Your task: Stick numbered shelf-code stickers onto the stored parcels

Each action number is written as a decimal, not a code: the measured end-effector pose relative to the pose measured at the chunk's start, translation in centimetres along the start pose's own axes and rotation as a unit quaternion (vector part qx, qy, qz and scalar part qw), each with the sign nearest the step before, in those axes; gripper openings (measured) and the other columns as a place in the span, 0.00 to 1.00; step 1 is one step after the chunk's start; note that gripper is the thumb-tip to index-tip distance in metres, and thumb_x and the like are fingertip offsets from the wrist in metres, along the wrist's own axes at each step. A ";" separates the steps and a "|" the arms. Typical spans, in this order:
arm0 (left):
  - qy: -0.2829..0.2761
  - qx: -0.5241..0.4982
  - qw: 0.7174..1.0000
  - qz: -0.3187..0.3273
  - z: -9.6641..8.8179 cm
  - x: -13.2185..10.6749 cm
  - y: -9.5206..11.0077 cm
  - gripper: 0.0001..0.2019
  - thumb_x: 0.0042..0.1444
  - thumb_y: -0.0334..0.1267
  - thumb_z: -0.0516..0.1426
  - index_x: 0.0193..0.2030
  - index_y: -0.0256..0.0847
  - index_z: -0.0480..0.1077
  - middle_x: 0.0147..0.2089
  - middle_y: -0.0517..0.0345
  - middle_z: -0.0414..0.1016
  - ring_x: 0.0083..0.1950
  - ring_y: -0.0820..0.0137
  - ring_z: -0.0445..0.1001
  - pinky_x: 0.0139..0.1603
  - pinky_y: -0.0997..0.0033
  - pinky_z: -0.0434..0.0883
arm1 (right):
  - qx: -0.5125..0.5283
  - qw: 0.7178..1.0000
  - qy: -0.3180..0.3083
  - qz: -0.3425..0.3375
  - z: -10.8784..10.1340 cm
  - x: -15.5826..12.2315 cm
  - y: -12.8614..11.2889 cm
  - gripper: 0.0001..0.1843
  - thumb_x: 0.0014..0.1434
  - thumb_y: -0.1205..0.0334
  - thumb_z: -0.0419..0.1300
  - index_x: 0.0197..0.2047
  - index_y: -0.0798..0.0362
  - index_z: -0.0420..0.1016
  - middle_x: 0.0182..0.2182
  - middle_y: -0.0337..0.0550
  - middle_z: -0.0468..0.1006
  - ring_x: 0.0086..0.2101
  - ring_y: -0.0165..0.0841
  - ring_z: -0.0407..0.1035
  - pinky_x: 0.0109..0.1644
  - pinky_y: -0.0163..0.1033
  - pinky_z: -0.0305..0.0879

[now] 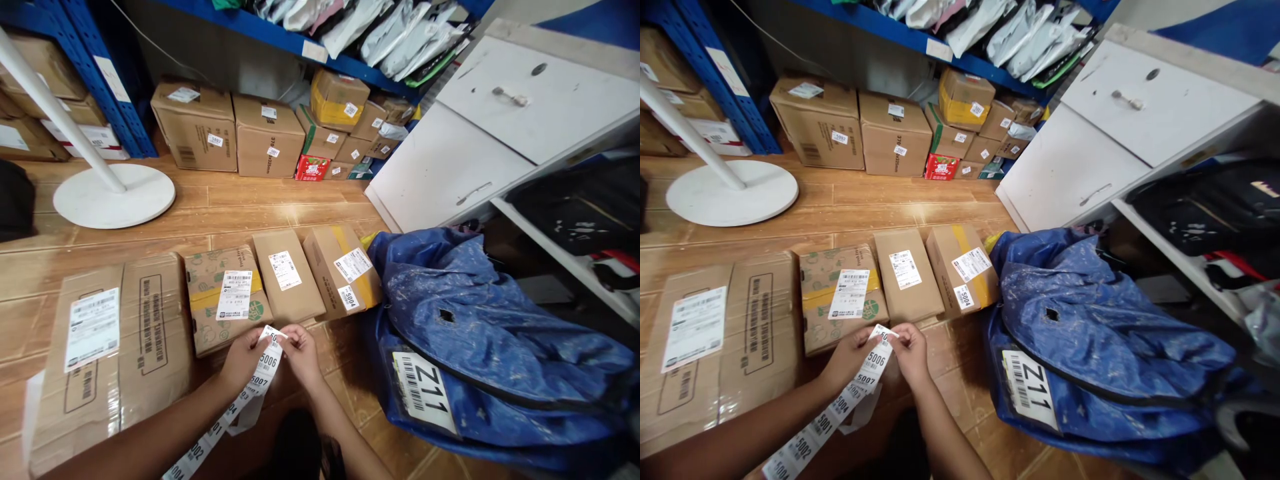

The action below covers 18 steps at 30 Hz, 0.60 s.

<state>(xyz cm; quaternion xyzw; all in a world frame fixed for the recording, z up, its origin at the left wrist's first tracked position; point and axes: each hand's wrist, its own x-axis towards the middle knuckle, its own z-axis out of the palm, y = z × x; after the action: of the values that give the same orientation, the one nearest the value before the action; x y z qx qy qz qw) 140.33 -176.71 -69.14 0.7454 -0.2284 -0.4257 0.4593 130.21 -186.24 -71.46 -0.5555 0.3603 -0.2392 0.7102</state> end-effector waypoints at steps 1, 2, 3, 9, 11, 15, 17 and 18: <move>0.014 0.029 0.999 -0.004 0.1 0.1 -0.3 0.21 0.48 0.57 0.47 0.31 0.41 0.67 0.28 0.56 0.73 0.30 0.66 0.70 0.33 0.68 0.65 | -0.006 1.000 0.003 -0.003 0.1 -0.1 0.5 0.14 0.42 0.54 0.69 0.25 0.53 0.71 0.17 0.31 0.70 0.18 0.24 0.58 0.24 0.31 0.55; 0.029 0.059 0.998 -0.010 0.2 0.2 -0.7 0.20 0.49 0.56 0.46 0.28 0.41 0.65 0.27 0.56 0.71 0.30 0.65 0.70 0.34 0.67 0.64 | -0.013 1.000 0.006 -0.006 0.2 -0.3 1.0 0.14 0.42 0.54 0.69 0.25 0.53 0.71 0.17 0.31 0.69 0.19 0.24 0.58 0.24 0.31 0.55; 0.042 0.085 0.995 -0.018 0.3 0.3 -1.1 0.19 0.51 0.55 0.45 0.25 0.42 0.62 0.25 0.55 0.70 0.30 0.64 0.69 0.34 0.65 0.63 | -0.019 1.000 0.010 -0.009 0.4 -0.4 1.6 0.14 0.42 0.54 0.69 0.24 0.53 0.70 0.17 0.31 0.69 0.19 0.24 0.59 0.24 0.31 0.55; -0.018 0.160 0.987 -0.013 0.0 1.0 -2.5 0.14 0.54 0.49 0.49 0.32 0.40 0.67 0.33 0.53 0.76 0.37 0.63 0.75 0.38 0.68 0.66 | -0.053 0.998 0.026 -0.019 -0.5 0.3 4.6 0.17 0.42 0.49 0.69 0.23 0.54 0.73 0.19 0.36 0.73 0.20 0.26 0.61 0.26 0.33 0.59; -0.057 0.183 0.981 -0.009 -0.2 0.8 -2.7 0.14 0.54 0.46 0.50 0.34 0.39 0.70 0.36 0.51 0.78 0.38 0.62 0.76 0.39 0.69 0.66 | -0.074 0.996 0.042 -0.031 -1.7 1.0 5.5 0.18 0.41 0.47 0.68 0.23 0.54 0.73 0.19 0.37 0.73 0.21 0.28 0.63 0.27 0.34 0.61; -0.102 0.248 0.963 -0.005 0.1 -0.7 -3.3 0.14 0.51 0.45 0.54 0.33 0.35 0.73 0.36 0.38 0.78 0.40 0.49 0.76 0.40 0.57 0.65 | -0.129 0.983 0.111 -0.075 -4.6 2.4 6.9 0.19 0.47 0.44 0.63 0.25 0.54 0.74 0.23 0.41 0.76 0.27 0.32 0.67 0.34 0.38 0.64; -0.135 0.249 0.959 0.012 0.5 -1.4 -3.5 0.12 0.50 0.42 0.54 0.32 0.36 0.73 0.36 0.39 0.78 0.41 0.48 0.75 0.41 0.56 0.64 | -0.165 0.973 0.127 -0.098 -5.7 3.3 7.2 0.18 0.47 0.45 0.64 0.24 0.53 0.74 0.24 0.41 0.76 0.29 0.34 0.68 0.38 0.39 0.64; -0.152 0.238 0.959 0.023 0.7 -1.6 -3.6 0.11 0.50 0.40 0.53 0.32 0.37 0.73 0.36 0.42 0.78 0.41 0.51 0.75 0.42 0.58 0.64 | -0.182 0.968 0.133 -0.108 -6.0 3.8 7.2 0.17 0.46 0.46 0.65 0.23 0.53 0.74 0.24 0.41 0.75 0.29 0.34 0.67 0.39 0.40 0.64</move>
<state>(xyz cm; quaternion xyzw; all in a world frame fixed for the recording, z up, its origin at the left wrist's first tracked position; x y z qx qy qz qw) 138.68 -174.23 -71.78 0.7543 -0.4073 -0.4566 0.2380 127.46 -190.79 -80.08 -0.6743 0.4267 -0.3169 0.5126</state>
